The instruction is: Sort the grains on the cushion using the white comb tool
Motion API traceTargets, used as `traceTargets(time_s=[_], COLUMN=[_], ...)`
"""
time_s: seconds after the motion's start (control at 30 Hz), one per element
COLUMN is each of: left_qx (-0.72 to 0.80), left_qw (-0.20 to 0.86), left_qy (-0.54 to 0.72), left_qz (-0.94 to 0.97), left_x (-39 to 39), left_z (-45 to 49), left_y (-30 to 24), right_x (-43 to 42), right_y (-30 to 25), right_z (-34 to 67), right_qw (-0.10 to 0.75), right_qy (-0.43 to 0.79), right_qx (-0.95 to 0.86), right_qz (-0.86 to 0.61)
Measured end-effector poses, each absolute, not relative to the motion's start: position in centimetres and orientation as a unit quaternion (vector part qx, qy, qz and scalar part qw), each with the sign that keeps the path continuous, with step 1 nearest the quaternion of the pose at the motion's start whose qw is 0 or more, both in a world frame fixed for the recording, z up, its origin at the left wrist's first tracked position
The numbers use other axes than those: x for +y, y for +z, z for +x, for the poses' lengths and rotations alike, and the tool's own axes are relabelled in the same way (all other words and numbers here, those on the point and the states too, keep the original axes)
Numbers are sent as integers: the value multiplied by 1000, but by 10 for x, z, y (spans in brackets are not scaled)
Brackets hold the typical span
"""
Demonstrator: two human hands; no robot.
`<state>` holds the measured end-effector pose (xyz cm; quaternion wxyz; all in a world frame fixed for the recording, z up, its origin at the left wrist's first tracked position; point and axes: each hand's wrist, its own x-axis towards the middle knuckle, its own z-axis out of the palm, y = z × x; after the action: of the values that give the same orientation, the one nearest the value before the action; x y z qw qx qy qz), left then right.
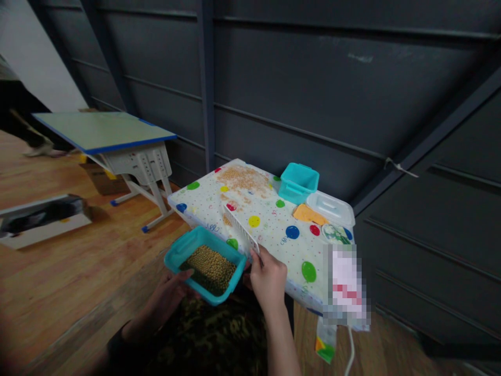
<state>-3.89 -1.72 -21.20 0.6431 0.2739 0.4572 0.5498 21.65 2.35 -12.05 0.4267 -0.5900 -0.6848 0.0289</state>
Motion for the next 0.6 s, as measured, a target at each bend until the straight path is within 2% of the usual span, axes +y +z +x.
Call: traceTargets(time_s=[0.37,0.6], left_qx=[451,452], left_qw=[647,642], left_qy=[558,555], left_qz=[260,273], left_x=[-14,-12], left_z=[-41,-43], left_y=[-224,-228], right_x=[-8,-1], right_y=[-123,-119], right_z=[210,214], right_qw=[456,472], right_qy=[33,31], right_qx=[-712,-684], right_qz=[-534,-555])
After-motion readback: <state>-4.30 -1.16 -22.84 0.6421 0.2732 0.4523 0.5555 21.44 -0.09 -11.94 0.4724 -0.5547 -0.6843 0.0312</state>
